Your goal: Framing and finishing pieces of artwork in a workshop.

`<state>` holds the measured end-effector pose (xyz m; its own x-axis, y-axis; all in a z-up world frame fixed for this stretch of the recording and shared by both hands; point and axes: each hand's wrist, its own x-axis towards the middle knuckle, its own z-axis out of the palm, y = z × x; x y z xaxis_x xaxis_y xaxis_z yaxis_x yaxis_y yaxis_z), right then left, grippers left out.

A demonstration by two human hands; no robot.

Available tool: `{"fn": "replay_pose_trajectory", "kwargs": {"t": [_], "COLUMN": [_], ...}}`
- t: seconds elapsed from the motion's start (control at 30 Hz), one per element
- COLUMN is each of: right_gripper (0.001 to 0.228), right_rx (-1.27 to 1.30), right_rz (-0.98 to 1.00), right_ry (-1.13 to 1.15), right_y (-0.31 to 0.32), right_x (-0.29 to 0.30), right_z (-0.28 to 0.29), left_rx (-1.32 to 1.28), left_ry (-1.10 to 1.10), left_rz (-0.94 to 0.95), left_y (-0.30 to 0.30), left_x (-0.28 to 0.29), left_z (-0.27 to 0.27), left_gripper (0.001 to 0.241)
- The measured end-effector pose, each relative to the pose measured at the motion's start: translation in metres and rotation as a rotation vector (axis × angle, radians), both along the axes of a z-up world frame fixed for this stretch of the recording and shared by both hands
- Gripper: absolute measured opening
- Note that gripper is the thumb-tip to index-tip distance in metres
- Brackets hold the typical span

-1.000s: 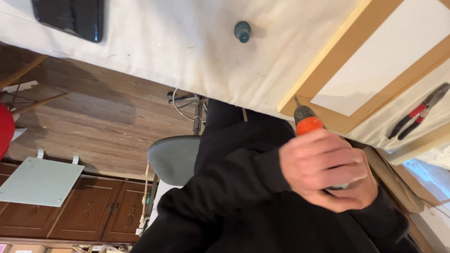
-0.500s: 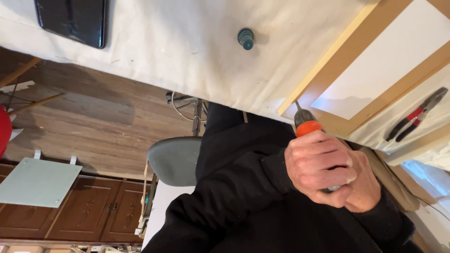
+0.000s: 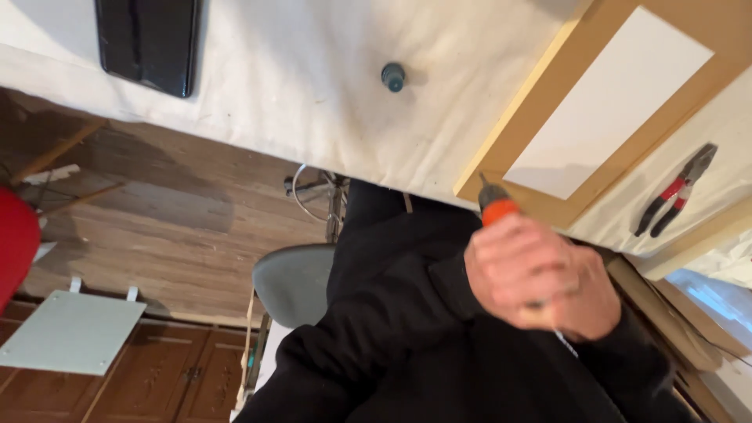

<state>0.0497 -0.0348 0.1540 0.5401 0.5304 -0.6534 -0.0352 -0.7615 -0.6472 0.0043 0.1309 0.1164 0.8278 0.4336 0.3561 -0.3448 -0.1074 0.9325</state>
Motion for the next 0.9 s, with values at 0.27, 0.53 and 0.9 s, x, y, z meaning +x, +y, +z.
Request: {"fn": "replay_pose_trajectory", "kwargs": {"t": [0.27, 0.53, 0.9], "right_gripper": [0.047, 0.052, 0.052], "right_rx": [0.198, 0.374, 0.52], "right_rz": [-0.834, -0.965, -0.98], "right_ry": [0.164, -0.475, -0.624], "right_y": [-0.113, -0.2, -0.278], "right_x": [-0.044, 0.043, 0.128], "right_z": [0.018, -0.011, -0.096], "left_rx": [0.202, 0.428, 1.188], "left_ry": [0.02, 0.267, -0.037], "left_rz": [-0.417, -0.273, -0.232], "left_y": [0.028, 0.004, -0.075], "left_x": [0.021, 0.117, 0.371], "left_z": [0.079, 0.019, -0.101], "left_gripper": [0.027, 0.015, 0.008]}}
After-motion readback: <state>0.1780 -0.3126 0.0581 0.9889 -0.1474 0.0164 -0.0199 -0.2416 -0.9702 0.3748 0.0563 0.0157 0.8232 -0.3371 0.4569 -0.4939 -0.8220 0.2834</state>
